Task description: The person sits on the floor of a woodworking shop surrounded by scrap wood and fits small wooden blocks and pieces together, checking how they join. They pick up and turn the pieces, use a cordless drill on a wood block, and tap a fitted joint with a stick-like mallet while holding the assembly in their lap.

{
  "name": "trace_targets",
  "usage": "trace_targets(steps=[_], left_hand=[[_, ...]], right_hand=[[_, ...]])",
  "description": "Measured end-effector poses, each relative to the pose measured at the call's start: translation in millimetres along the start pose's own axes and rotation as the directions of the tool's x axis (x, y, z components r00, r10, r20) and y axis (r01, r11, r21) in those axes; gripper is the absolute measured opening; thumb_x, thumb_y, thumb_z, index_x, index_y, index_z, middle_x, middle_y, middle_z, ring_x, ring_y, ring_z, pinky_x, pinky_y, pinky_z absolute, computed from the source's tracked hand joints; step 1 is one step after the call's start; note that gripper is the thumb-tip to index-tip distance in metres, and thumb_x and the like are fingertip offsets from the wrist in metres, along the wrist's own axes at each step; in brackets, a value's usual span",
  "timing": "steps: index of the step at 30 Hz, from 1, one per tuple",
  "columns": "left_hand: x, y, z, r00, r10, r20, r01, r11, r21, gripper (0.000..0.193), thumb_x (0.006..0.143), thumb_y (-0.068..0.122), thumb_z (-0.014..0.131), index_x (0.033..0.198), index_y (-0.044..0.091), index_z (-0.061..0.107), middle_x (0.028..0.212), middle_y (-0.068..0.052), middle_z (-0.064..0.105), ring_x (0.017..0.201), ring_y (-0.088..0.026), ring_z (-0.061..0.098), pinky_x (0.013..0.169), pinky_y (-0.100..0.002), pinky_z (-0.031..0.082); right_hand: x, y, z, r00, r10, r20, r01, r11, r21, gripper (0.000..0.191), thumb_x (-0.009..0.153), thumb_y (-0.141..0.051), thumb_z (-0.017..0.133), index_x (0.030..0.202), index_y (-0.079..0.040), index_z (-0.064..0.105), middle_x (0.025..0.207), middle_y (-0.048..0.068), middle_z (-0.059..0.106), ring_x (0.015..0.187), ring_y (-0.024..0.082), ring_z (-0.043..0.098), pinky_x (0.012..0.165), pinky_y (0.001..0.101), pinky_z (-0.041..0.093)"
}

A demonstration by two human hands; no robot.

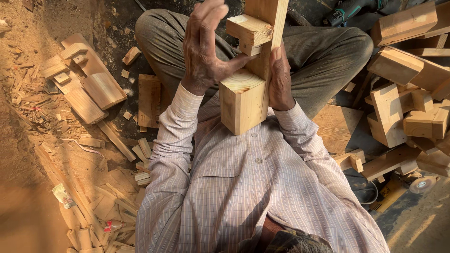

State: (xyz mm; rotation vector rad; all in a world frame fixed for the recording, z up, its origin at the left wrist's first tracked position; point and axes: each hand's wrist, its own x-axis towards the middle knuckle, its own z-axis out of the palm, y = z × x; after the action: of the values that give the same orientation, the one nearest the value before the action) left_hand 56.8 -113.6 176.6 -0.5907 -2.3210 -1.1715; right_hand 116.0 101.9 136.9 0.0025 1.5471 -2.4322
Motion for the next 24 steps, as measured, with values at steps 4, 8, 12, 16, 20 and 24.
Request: trace_targets(steps=[4,8,12,16,20,24], left_hand=[[5.0,-6.2,-11.1,0.968,0.200,0.153,-0.208,0.977,0.040,0.076,0.090,0.040,0.098,0.143,0.003,0.058,0.133,-0.010,0.065,0.121,-0.029,0.068,0.119,-0.062,0.037],[5.9,-4.5,-14.5,0.970,0.193,0.149,-0.198,0.980,0.017,0.068,0.087,0.031,0.095,0.139,0.005,0.060,0.132,-0.011,0.067,0.122,-0.030,0.068,0.119,-0.060,0.040],[5.4,-4.1,-11.7,0.972,0.170,0.163,-0.172,0.985,-0.002,0.069,0.084,0.030,0.093,0.140,0.006,0.061,0.129,-0.012,0.068,0.120,-0.030,0.068,0.119,-0.057,0.043],[8.5,-8.7,-8.9,0.959,0.237,0.158,-0.245,0.969,0.035,0.076,0.085,0.047,0.101,0.136,0.008,0.060,0.121,-0.008,0.067,0.114,-0.027,0.067,0.114,-0.063,0.040],[11.7,-10.5,-5.0,0.957,0.261,0.127,-0.259,0.965,-0.036,0.082,0.079,0.051,0.099,0.135,0.007,0.059,0.120,-0.008,0.065,0.113,-0.026,0.065,0.106,-0.056,0.048],[9.1,-7.3,0.7,0.960,0.258,0.113,-0.248,0.964,-0.095,0.082,0.089,0.050,0.098,0.140,0.003,0.053,0.128,-0.012,0.062,0.121,-0.030,0.061,0.105,-0.045,0.056]], right_hand=[[-0.9,-0.6,9.3,0.997,0.046,0.061,-0.056,0.982,0.178,0.071,0.114,-0.053,0.043,0.163,-0.005,0.026,0.159,0.014,0.045,0.146,0.023,0.049,0.123,0.0414,0.047],[-2.5,-7.3,13.1,0.997,0.062,0.043,-0.068,0.988,0.140,0.069,0.115,-0.053,0.043,0.161,-0.003,0.031,0.156,0.016,0.048,0.138,0.021,0.054,0.116,0.0368,0.050],[-4.9,-11.7,9.1,0.980,0.188,0.062,-0.197,0.962,0.189,0.073,0.112,-0.056,0.042,0.159,-0.001,0.033,0.149,0.020,0.053,0.134,0.026,0.062,0.112,0.0409,0.057],[-5.1,-2.4,4.5,0.963,0.226,0.148,-0.264,0.903,0.339,0.076,0.110,-0.060,0.040,0.159,-0.003,0.031,0.147,0.022,0.054,0.129,0.028,0.064,0.105,0.0425,0.059],[-6.7,8.3,-2.3,0.944,0.299,0.141,-0.330,0.838,0.435,0.080,0.108,-0.062,0.035,0.161,-0.002,0.030,0.147,0.023,0.053,0.130,0.029,0.064,0.104,0.0435,0.061],[-8.5,12.6,-6.9,0.945,0.273,0.178,-0.326,0.811,0.486,0.080,0.109,-0.062,0.036,0.162,-0.004,0.030,0.148,0.022,0.054,0.130,0.028,0.064,0.103,0.0429,0.061]])
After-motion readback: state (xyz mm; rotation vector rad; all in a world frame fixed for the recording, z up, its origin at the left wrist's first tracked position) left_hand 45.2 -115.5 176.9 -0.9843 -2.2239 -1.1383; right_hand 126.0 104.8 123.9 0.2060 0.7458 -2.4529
